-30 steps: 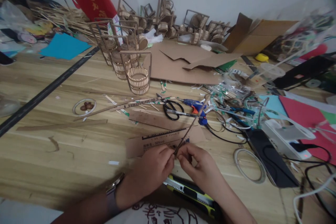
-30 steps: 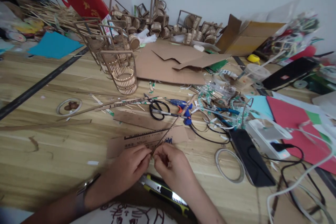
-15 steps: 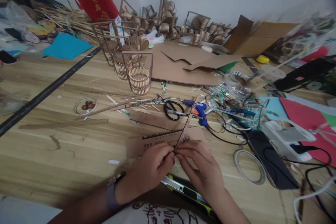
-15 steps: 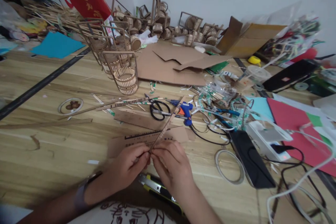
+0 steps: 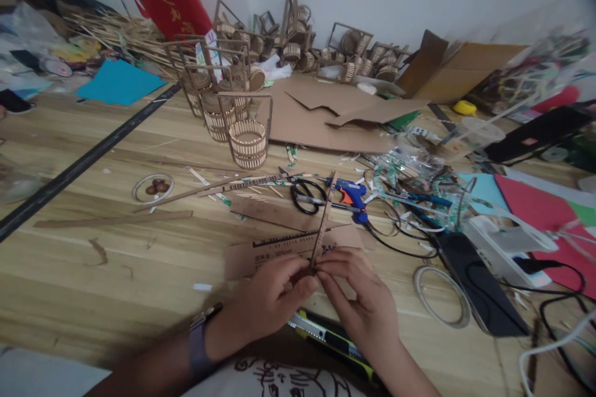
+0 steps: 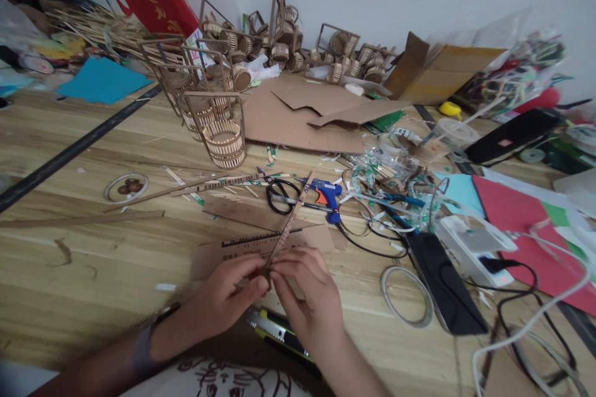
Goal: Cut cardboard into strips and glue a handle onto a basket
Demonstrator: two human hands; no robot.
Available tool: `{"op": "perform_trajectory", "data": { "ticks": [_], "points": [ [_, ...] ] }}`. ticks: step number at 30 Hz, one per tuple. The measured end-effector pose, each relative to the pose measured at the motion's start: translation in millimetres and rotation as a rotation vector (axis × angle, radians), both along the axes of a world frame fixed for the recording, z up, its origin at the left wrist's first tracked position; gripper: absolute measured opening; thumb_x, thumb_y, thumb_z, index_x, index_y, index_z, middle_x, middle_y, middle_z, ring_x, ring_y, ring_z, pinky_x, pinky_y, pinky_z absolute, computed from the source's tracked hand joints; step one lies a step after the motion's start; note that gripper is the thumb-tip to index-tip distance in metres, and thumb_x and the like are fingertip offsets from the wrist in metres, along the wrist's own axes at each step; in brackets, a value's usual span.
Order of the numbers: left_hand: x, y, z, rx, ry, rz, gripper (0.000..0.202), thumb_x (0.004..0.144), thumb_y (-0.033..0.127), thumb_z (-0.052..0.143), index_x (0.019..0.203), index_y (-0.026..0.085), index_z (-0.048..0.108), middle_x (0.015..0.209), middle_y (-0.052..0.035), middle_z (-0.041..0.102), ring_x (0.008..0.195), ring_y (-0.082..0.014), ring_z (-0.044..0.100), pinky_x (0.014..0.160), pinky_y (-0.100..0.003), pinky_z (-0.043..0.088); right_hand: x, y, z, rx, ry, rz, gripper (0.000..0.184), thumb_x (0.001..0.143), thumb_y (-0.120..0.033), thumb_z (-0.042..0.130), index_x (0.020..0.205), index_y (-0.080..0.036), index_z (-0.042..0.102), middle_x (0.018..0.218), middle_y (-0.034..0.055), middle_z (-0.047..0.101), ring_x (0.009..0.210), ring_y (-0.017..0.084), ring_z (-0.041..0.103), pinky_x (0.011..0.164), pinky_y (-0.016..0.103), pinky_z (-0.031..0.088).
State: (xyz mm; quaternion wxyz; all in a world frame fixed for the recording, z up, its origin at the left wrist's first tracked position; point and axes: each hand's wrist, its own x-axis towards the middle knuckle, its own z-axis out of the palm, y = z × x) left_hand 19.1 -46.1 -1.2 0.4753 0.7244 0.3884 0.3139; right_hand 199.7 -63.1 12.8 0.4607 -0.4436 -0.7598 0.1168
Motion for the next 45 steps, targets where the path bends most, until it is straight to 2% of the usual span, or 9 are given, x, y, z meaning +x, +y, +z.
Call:
{"op": "perform_trajectory", "data": {
  "ticks": [3, 6, 16, 19, 25, 29, 35, 40, 45],
  "points": [
    [0.0, 1.9, -1.8, -0.092, 0.003, -0.015, 0.032, 0.099, 0.04, 0.046, 0.075, 0.019, 0.053, 0.071, 0.0, 0.057, 0.07, -0.0165, 0.055, 0.064, -0.025, 0.038, -1.6, -0.5, -2.5, 0.084, -0.049, 0.009, 0.017, 0.091, -0.011, 0.064, 0.1, -0.025, 0.069, 0.088, 0.0032, 0.078, 0.087, 0.02, 0.072, 0.081, 0.035, 0.059],
    [0.7, 2.5, -1.5, -0.132, -0.013, -0.038, 0.035, 0.1, 0.036, 0.041, 0.071, 0.02, 0.052, 0.067, 0.0008, 0.056, 0.065, -0.015, 0.053, 0.064, -0.025, 0.038, -2.1, -2.1, -5.2, 0.098, -0.065, -0.001, 0.017, 0.093, -0.012, 0.062, 0.101, -0.025, 0.07, 0.091, 0.0039, 0.079, 0.091, 0.021, 0.073, 0.08, 0.036, 0.059],
    [3.1, -1.5, -0.1, -0.083, 0.019, 0.006, 0.03, 0.097, 0.03, 0.042, 0.069, 0.02, 0.046, 0.065, 0.002, 0.05, 0.062, -0.014, 0.049, 0.058, -0.025, 0.034, -4.4, -6.4, -4.7, 0.107, -0.089, -0.016, 0.019, 0.091, -0.01, 0.063, 0.101, -0.026, 0.068, 0.091, 0.0024, 0.08, 0.089, 0.021, 0.073, 0.077, 0.037, 0.058],
    [2.3, -1.6, 0.6, -0.061, 0.02, 0.009, 0.029, 0.095, 0.029, 0.041, 0.068, 0.021, 0.043, 0.064, 0.002, 0.049, 0.062, -0.0138, 0.047, 0.057, -0.025, 0.033, -4.9, -5.9, -2.2, 0.079, -0.054, -0.027, 0.019, 0.089, -0.01, 0.064, 0.097, -0.026, 0.068, 0.088, 0.0017, 0.08, 0.087, 0.021, 0.073, 0.077, 0.036, 0.058],
    [2.1, -1.3, 2.9, -0.03, 0.011, 0.004, 0.028, 0.093, 0.028, 0.042, 0.067, 0.022, 0.038, 0.064, 0.0026, 0.045, 0.062, -0.0138, 0.046, 0.058, -0.026, 0.032, -3.3, -4.5, 1.1, -0.074, 0.063, -0.03, 0.017, 0.09, -0.011, 0.063, 0.088, -0.027, 0.068, 0.08, -0.0004, 0.078, 0.082, 0.018, 0.072, 0.074, 0.031, 0.058],
    [2.4, -0.2, 3.5, -0.088, 0.009, 0.003, 0.028, 0.096, 0.032, 0.044, 0.069, 0.021, 0.045, 0.067, 0.0015, 0.052, 0.065, -0.0147, 0.051, 0.06, -0.025, 0.036, -4.0, -3.5, -0.1, -0.085, 0.083, -0.032, 0.016, 0.091, -0.012, 0.062, 0.087, -0.026, 0.067, 0.08, 0.0011, 0.076, 0.08, 0.019, 0.072, 0.072, 0.031, 0.058],
    [3.4, 1.4, -4.3, -0.311, -0.1, -0.063, 0.037, 0.102, 0.046, 0.04, 0.086, 0.019, 0.058, 0.071, -0.0017, 0.066, 0.063, -0.0154, 0.062, 0.06, -0.024, 0.047, -5.1, -5.6, -8.8, 0.025, -0.051, -0.063, 0.017, 0.09, -0.014, 0.063, 0.097, -0.028, 0.07, 0.091, 0.0022, 0.08, 0.092, 0.022, 0.072, 0.081, 0.037, 0.055],
    [4.5, -0.1, -5.5, -0.282, -0.095, -0.056, 0.039, 0.103, 0.046, 0.041, 0.082, 0.019, 0.058, 0.068, -0.0019, 0.066, 0.061, -0.0145, 0.063, 0.058, -0.022, 0.047, -5.1, -8.1, -9.9, 0.088, -0.123, -0.083, 0.019, 0.091, -0.011, 0.06, 0.1, -0.027, 0.068, 0.091, 0.0019, 0.08, 0.09, 0.022, 0.074, 0.082, 0.038, 0.05],
    [3.2, -2.5, -1.5, -0.292, -0.105, -0.093, 0.037, 0.104, 0.041, 0.04, 0.08, 0.018, 0.057, 0.068, -0.0026, 0.067, 0.059, -0.0136, 0.062, 0.057, -0.021, 0.047, -2.7, -9.1, -6.0, 0.024, -0.073, -0.101, 0.016, 0.093, -0.013, 0.059, 0.097, -0.026, 0.066, 0.087, 0.0, 0.079, 0.088, 0.019, 0.073, 0.082, 0.035, 0.049]
  ]
}}
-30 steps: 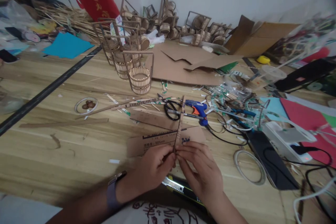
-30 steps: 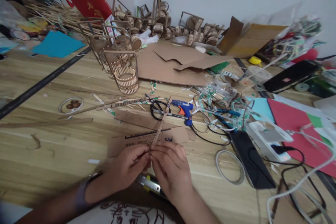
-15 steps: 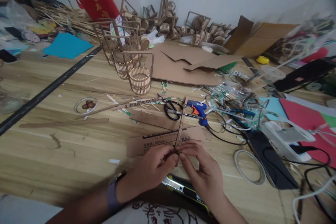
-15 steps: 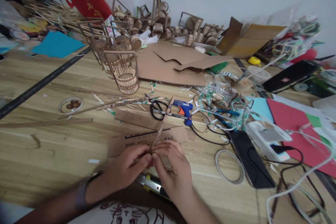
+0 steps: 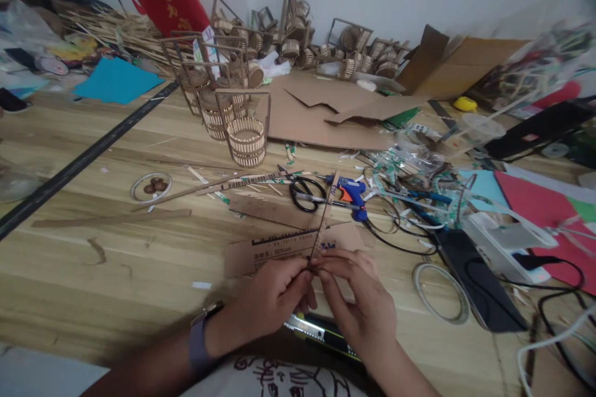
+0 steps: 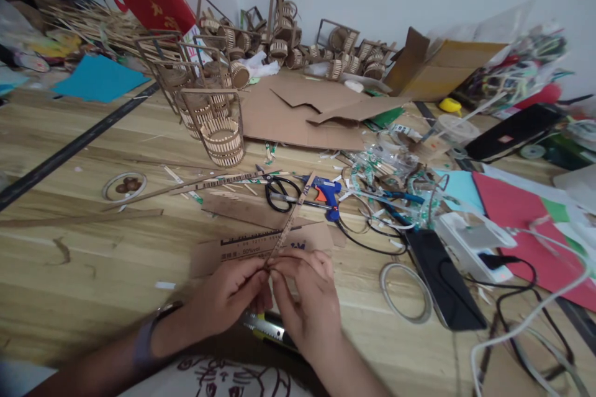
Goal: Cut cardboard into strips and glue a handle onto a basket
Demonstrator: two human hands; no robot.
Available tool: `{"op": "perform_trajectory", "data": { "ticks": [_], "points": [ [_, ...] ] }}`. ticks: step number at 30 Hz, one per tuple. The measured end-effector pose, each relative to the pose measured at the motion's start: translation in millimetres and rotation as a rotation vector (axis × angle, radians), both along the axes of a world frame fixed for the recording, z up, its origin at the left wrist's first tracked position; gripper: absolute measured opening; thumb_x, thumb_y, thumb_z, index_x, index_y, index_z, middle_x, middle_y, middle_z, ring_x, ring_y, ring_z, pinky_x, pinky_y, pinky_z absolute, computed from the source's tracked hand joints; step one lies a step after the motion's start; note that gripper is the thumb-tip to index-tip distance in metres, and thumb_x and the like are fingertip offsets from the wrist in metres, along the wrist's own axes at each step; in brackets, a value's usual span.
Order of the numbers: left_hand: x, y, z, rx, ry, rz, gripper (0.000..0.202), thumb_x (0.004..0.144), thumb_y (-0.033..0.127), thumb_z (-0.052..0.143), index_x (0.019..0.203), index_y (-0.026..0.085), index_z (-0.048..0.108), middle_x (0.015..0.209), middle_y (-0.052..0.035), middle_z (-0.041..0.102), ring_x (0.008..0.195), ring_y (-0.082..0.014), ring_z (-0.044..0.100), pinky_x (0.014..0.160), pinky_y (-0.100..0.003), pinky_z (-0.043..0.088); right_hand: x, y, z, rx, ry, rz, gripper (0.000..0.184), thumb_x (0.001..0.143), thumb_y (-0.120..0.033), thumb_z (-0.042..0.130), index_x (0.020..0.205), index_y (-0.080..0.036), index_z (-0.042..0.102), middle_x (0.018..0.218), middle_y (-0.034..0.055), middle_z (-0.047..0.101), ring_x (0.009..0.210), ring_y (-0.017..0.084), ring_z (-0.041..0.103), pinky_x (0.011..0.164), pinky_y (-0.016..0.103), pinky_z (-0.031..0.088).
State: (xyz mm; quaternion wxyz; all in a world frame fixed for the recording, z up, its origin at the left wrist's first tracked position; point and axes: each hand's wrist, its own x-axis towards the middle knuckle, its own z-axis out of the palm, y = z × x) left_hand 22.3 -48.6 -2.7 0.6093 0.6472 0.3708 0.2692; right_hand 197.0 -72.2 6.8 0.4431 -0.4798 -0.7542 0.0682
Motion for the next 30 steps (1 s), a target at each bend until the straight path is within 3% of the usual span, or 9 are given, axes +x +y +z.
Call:
{"op": "perform_trajectory", "data": {
  "ticks": [6, 11, 14, 23, 30],
  "points": [
    [-2.5, 0.7, 3.2, 0.022, -0.005, -0.064, 0.038, 0.104, 0.04, 0.041, 0.079, 0.017, 0.058, 0.071, -0.0032, 0.068, 0.064, -0.0132, 0.063, 0.062, -0.021, 0.048, 2.6, 0.8, 0.1, -0.205, 0.262, -0.054, 0.015, 0.097, -0.022, 0.059, 0.086, -0.027, 0.068, 0.087, 0.0009, 0.076, 0.084, 0.017, 0.073, 0.073, 0.027, 0.056],
    [-0.8, 3.0, -1.6, -0.136, -0.093, -0.02, 0.045, 0.099, 0.059, 0.049, 0.086, 0.017, 0.059, 0.075, -0.0037, 0.068, 0.067, -0.0153, 0.066, 0.063, -0.023, 0.052, -3.0, 0.1, -0.8, -0.119, 0.163, 0.01, 0.012, 0.096, -0.019, 0.059, 0.092, -0.027, 0.066, 0.087, 0.0003, 0.076, 0.087, 0.018, 0.073, 0.079, 0.03, 0.055],
    [0.5, 3.8, -4.8, -0.135, -0.092, 0.007, 0.052, 0.098, 0.066, 0.047, 0.083, 0.017, 0.058, 0.07, -0.0024, 0.066, 0.062, -0.0155, 0.065, 0.059, -0.023, 0.051, -5.0, 0.6, -3.7, -0.036, 0.061, 0.048, 0.01, 0.096, -0.017, 0.059, 0.098, -0.026, 0.065, 0.091, 0.0012, 0.077, 0.092, 0.019, 0.072, 0.083, 0.033, 0.053],
    [-1.6, 1.3, -1.8, 0.01, -0.032, -0.01, 0.044, 0.105, 0.051, 0.04, 0.081, 0.018, 0.057, 0.07, -0.0037, 0.068, 0.062, -0.0147, 0.065, 0.06, -0.022, 0.049, -2.3, 0.2, -7.9, 0.055, -0.047, -0.004, 0.014, 0.095, -0.014, 0.058, 0.1, -0.025, 0.063, 0.088, -0.0001, 0.077, 0.092, 0.02, 0.072, 0.085, 0.036, 0.048],
    [-3.3, -0.1, -4.3, 0.061, 0.019, -0.071, 0.037, 0.106, 0.043, 0.039, 0.088, 0.018, 0.06, 0.072, -0.0018, 0.068, 0.066, -0.0138, 0.065, 0.065, -0.022, 0.048, -0.2, -0.3, -2.0, -0.109, 0.199, -0.046, 0.011, 0.099, -0.023, 0.057, 0.092, -0.027, 0.065, 0.086, 0.0001, 0.075, 0.084, 0.017, 0.072, 0.076, 0.031, 0.054]
  ]
}}
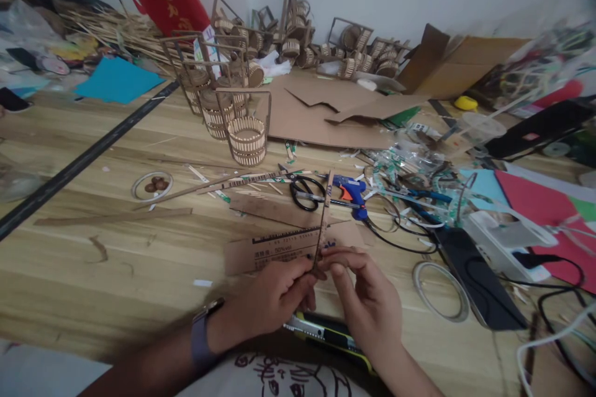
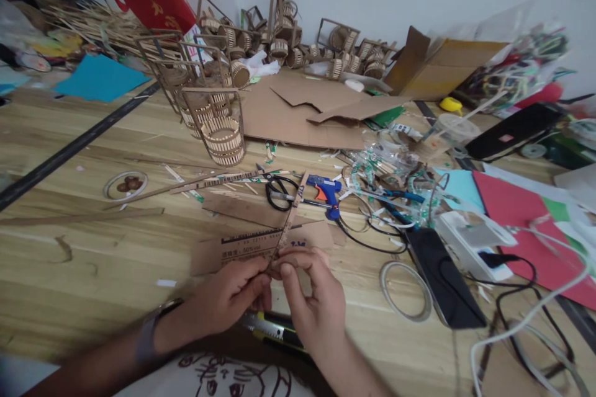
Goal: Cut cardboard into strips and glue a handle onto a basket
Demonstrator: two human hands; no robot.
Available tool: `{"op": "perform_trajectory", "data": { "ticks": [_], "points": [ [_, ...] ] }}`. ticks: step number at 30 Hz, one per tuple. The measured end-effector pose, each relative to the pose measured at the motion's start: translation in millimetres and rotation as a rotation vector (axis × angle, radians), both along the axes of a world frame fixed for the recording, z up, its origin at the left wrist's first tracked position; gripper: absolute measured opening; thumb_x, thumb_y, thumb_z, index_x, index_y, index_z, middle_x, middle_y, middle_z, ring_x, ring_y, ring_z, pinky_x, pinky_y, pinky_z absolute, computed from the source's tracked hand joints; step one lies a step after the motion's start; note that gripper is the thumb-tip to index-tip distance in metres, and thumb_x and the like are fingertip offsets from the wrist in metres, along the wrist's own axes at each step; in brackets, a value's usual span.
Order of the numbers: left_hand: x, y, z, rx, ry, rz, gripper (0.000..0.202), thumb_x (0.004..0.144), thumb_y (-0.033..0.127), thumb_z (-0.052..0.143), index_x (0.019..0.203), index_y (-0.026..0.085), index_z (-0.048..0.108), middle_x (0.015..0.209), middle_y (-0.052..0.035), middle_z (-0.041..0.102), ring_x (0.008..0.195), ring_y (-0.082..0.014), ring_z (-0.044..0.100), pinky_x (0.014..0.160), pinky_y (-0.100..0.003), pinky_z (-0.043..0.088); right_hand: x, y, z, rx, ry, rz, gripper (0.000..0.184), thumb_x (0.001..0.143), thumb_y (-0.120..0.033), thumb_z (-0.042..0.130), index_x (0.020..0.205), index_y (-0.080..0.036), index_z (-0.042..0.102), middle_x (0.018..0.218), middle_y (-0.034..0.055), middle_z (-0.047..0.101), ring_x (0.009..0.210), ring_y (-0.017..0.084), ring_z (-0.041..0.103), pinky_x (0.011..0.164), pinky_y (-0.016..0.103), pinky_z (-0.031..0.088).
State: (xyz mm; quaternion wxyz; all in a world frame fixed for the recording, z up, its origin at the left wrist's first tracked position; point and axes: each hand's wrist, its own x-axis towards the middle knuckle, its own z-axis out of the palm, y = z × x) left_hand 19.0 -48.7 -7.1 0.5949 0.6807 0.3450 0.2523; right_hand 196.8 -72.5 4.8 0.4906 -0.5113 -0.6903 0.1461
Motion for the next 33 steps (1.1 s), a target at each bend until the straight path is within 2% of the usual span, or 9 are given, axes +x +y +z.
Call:
{"op": "perform_trajectory", "data": {
  "ticks": [3, 7, 13, 19, 23, 28, 30, 33],
  "points": [
    [0.2, 1.6, 1.4, -0.061, -0.032, 0.029, 0.042, 0.103, 0.052, 0.044, 0.086, 0.017, 0.06, 0.074, -0.0025, 0.068, 0.068, -0.0148, 0.064, 0.064, -0.022, 0.048, -2.2, -0.1, -0.4, 0.029, 0.01, 0.03, 0.01, 0.098, -0.02, 0.057, 0.094, -0.026, 0.064, 0.086, 0.0002, 0.074, 0.086, 0.017, 0.072, 0.077, 0.03, 0.055],
    [2.0, 3.9, 2.4, -0.178, -0.112, 0.042, 0.049, 0.098, 0.064, 0.047, 0.086, 0.017, 0.058, 0.073, -0.0024, 0.066, 0.065, -0.0155, 0.064, 0.059, -0.022, 0.049, -5.7, 0.2, -0.4, 0.134, -0.103, 0.108, 0.012, 0.095, -0.014, 0.058, 0.098, -0.025, 0.062, 0.086, -0.0005, 0.076, 0.087, 0.017, 0.073, 0.082, 0.033, 0.053],
    [3.3, 4.8, 1.7, -0.125, -0.065, 0.079, 0.046, 0.1, 0.059, 0.044, 0.085, 0.018, 0.057, 0.066, -0.0013, 0.063, 0.059, -0.0154, 0.063, 0.056, -0.023, 0.048, -4.3, 0.4, -6.4, 0.182, -0.245, 0.085, 0.011, 0.096, -0.016, 0.061, 0.103, -0.023, 0.064, 0.096, 0.0041, 0.077, 0.096, 0.02, 0.07, 0.086, 0.035, 0.05],
    [3.2, 2.9, 3.8, -0.066, -0.026, 0.07, 0.047, 0.103, 0.054, 0.041, 0.078, 0.018, 0.056, 0.066, -0.0026, 0.066, 0.06, -0.0145, 0.064, 0.058, -0.021, 0.047, -2.2, -2.4, -6.9, 0.205, -0.29, 0.07, 0.015, 0.096, -0.012, 0.058, 0.105, -0.022, 0.064, 0.092, 0.0015, 0.078, 0.094, 0.019, 0.071, 0.088, 0.036, 0.045],
    [2.0, 2.6, 4.5, -0.109, -0.066, 0.028, 0.051, 0.103, 0.06, 0.04, 0.082, 0.017, 0.058, 0.072, -0.0051, 0.069, 0.063, -0.0151, 0.066, 0.06, -0.022, 0.05, -1.4, -2.1, -0.5, 0.152, -0.201, 0.037, 0.013, 0.096, -0.015, 0.058, 0.099, -0.025, 0.066, 0.088, -0.0008, 0.078, 0.087, 0.017, 0.073, 0.084, 0.033, 0.048],
    [0.8, 2.9, 4.4, -0.144, -0.096, -0.019, 0.057, 0.1, 0.067, 0.04, 0.086, 0.016, 0.061, 0.074, -0.0064, 0.07, 0.066, -0.0159, 0.067, 0.065, -0.024, 0.053, -1.7, -1.4, 3.4, -0.058, 0.126, 0.002, 0.015, 0.098, -0.019, 0.058, 0.088, -0.027, 0.066, 0.082, -0.0018, 0.076, 0.08, 0.015, 0.074, 0.07, 0.025, 0.056],
    [1.5, 3.5, 3.8, -0.156, -0.095, 0.004, 0.058, 0.098, 0.069, 0.043, 0.085, 0.016, 0.061, 0.074, -0.0063, 0.07, 0.068, -0.0162, 0.067, 0.066, -0.024, 0.053, -2.9, -1.3, 3.1, -0.063, 0.157, 0.004, 0.014, 0.097, -0.019, 0.059, 0.089, -0.027, 0.067, 0.083, -0.0008, 0.076, 0.081, 0.015, 0.074, 0.07, 0.025, 0.057],
    [3.3, 4.9, 2.3, -0.189, -0.117, 0.042, 0.058, 0.095, 0.072, 0.046, 0.085, 0.016, 0.06, 0.074, -0.0053, 0.068, 0.068, -0.0163, 0.066, 0.065, -0.025, 0.052, -4.9, -0.7, 2.7, 0.017, 0.062, 0.037, 0.012, 0.095, -0.018, 0.061, 0.091, -0.026, 0.068, 0.084, 0.0011, 0.076, 0.081, 0.018, 0.074, 0.073, 0.029, 0.057]
  ]
}}
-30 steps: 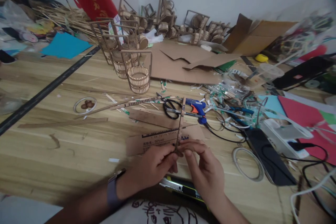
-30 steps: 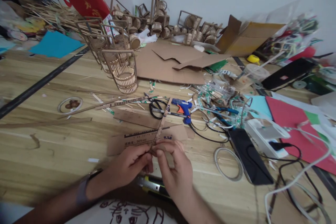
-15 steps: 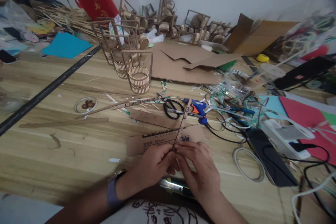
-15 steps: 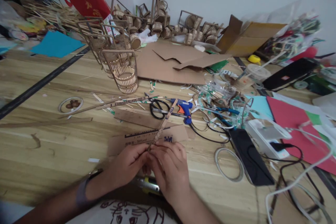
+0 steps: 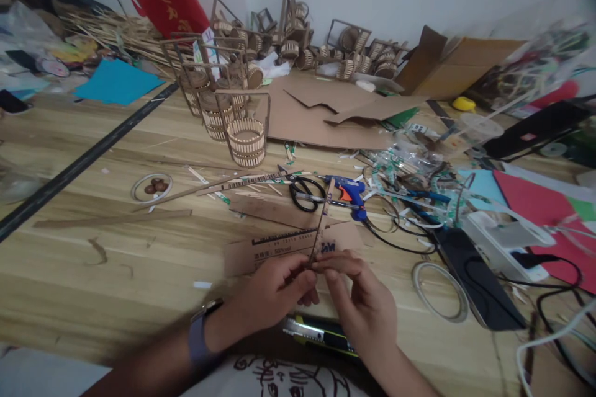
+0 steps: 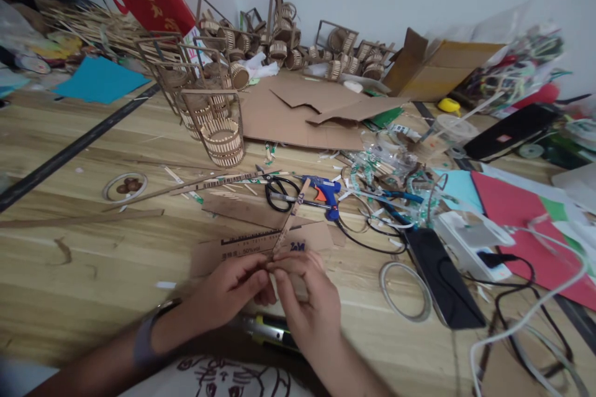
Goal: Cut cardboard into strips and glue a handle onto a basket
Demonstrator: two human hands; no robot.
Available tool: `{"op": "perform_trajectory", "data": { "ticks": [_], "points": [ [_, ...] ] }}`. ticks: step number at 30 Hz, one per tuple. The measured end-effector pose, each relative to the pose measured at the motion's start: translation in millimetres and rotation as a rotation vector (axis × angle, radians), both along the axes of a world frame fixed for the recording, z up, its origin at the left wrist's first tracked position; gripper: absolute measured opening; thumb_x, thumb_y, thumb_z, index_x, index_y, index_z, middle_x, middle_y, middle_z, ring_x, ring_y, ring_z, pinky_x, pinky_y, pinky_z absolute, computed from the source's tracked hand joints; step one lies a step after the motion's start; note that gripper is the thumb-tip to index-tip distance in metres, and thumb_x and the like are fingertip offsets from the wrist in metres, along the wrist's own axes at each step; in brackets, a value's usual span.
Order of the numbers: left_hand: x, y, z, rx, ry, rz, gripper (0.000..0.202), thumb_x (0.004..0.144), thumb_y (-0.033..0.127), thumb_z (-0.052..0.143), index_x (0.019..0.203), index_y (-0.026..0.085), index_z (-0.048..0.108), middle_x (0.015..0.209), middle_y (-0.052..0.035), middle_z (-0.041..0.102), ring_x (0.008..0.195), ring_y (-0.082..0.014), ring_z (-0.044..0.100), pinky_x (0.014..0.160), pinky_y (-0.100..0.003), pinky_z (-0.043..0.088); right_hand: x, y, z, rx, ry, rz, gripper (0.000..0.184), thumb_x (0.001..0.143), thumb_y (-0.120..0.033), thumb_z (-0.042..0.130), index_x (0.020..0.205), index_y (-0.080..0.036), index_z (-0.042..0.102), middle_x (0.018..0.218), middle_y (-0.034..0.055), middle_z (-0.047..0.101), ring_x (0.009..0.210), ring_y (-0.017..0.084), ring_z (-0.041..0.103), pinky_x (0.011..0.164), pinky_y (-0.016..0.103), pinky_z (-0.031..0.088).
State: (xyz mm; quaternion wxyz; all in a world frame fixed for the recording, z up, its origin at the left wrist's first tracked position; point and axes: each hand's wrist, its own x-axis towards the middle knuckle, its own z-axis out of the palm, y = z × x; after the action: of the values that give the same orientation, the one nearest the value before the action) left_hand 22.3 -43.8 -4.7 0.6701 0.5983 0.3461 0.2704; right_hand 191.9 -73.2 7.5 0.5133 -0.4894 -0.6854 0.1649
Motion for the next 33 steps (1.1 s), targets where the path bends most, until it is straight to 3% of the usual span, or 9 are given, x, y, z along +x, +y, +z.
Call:
{"op": "perform_trajectory", "data": {
  "ticks": [12, 17, 24, 29, 33],
  "points": [
    [0.8, -0.4, 0.1, 0.125, 0.118, 0.012, 0.05, 0.101, 0.06, 0.038, 0.079, 0.019, 0.055, 0.068, -0.0038, 0.066, 0.061, -0.0163, 0.063, 0.06, -0.025, 0.049, 0.7, 0.6, -9.2, 0.19, -0.314, 0.004, 0.016, 0.094, -0.014, 0.061, 0.104, -0.026, 0.065, 0.089, 0.0007, 0.079, 0.088, 0.02, 0.074, 0.082, 0.038, 0.051],
    [-0.6, -2.2, 0.1, 0.126, 0.084, -0.01, 0.05, 0.102, 0.059, 0.037, 0.079, 0.019, 0.056, 0.069, -0.0041, 0.068, 0.061, -0.0157, 0.064, 0.06, -0.024, 0.05, 1.4, -0.1, -3.7, 0.185, -0.28, -0.003, 0.016, 0.093, -0.013, 0.061, 0.1, -0.027, 0.064, 0.086, -0.0009, 0.079, 0.084, 0.019, 0.075, 0.082, 0.036, 0.05],
    [-1.0, -2.4, 0.8, 0.086, 0.059, -0.051, 0.05, 0.102, 0.059, 0.04, 0.084, 0.017, 0.061, 0.074, -0.0054, 0.07, 0.067, -0.0162, 0.065, 0.066, -0.025, 0.052, 3.8, -0.4, 0.7, 0.025, -0.074, -0.02, 0.015, 0.096, -0.015, 0.057, 0.09, -0.027, 0.064, 0.082, 0.0003, 0.076, 0.079, 0.017, 0.073, 0.07, 0.03, 0.055],
    [0.4, -0.5, 1.2, 0.057, 0.05, -0.01, 0.05, 0.097, 0.064, 0.046, 0.084, 0.018, 0.059, 0.074, -0.0046, 0.069, 0.067, -0.0171, 0.066, 0.062, -0.025, 0.051, -0.6, 0.3, -0.3, 0.16, -0.175, 0.05, 0.016, 0.094, -0.013, 0.058, 0.099, -0.027, 0.063, 0.083, -0.001, 0.078, 0.081, 0.018, 0.075, 0.078, 0.035, 0.053],
    [1.0, 0.3, -1.3, 0.061, 0.083, -0.003, 0.048, 0.099, 0.061, 0.043, 0.085, 0.018, 0.059, 0.071, -0.0041, 0.068, 0.064, -0.017, 0.066, 0.061, -0.025, 0.051, -1.2, 1.1, -5.1, 0.182, -0.24, 0.015, 0.017, 0.093, -0.014, 0.061, 0.103, -0.027, 0.065, 0.086, 0.0001, 0.078, 0.085, 0.02, 0.074, 0.081, 0.038, 0.052]
  ]
}}
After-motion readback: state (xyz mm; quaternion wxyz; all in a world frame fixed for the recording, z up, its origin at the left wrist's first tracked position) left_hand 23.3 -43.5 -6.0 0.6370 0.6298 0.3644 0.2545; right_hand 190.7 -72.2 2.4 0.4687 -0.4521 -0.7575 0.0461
